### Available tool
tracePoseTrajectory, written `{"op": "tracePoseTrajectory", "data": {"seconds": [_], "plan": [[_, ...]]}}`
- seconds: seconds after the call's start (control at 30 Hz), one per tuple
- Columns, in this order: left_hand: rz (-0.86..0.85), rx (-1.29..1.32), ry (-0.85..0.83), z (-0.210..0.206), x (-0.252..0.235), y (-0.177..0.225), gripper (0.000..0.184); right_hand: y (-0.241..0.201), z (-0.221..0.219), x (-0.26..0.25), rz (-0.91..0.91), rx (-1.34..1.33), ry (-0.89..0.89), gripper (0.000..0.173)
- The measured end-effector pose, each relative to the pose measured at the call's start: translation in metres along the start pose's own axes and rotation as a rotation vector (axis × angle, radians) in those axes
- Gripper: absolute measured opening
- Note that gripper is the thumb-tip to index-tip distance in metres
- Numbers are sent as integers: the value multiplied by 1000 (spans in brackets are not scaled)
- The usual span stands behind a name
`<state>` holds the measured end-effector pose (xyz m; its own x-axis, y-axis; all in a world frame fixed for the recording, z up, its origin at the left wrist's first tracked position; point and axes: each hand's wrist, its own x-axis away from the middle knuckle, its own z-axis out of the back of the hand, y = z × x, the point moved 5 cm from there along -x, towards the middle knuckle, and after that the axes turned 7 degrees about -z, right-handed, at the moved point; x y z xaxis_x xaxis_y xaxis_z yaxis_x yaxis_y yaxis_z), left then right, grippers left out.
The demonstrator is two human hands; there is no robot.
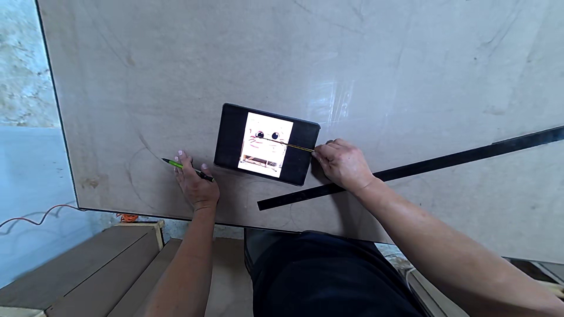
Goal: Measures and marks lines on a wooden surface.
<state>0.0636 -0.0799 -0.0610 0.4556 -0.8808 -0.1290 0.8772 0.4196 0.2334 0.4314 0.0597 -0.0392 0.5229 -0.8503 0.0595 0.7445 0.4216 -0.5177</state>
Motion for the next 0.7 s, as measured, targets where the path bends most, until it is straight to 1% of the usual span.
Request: {"op": "tracePoseTrajectory", "data": {"seconds": [0.13,0.2,0.27,0.33,0.4,0.43,0.5,0.57,0.6,0.63,0.7], "plan": [[-12,-11,7,2,-1,4,49,-1,2,-1,6,-4,3,28],[-8,-6,-3,3,-1,3,53,-1,3,-1,0,-23,4,27],[3,5,-13,6,0,2,54,-1,5,0,-62,-89,8,29],[-14,55,3,9,-1,1,49,2,13,1,-221,-231,17,29],[-23,160,14,12,-3,2,43,9,19,3,-446,-396,-2,28],[-27,221,-5,15,-2,5,41,11,19,5,-554,-479,-30,28],[-57,362,-74,20,-1,18,36,9,19,8,-668,-599,-78,26],[-81,486,-132,22,5,26,33,2,13,8,-692,-667,-118,26],[-60,514,-149,23,9,27,33,-2,8,7,-677,-699,-138,25],[-18,522,-152,25,13,26,35,-9,3,5,-654,-726,-162,24],[84,483,-142,33,19,10,34,-27,-10,-6,-612,-756,-221,23]]}}
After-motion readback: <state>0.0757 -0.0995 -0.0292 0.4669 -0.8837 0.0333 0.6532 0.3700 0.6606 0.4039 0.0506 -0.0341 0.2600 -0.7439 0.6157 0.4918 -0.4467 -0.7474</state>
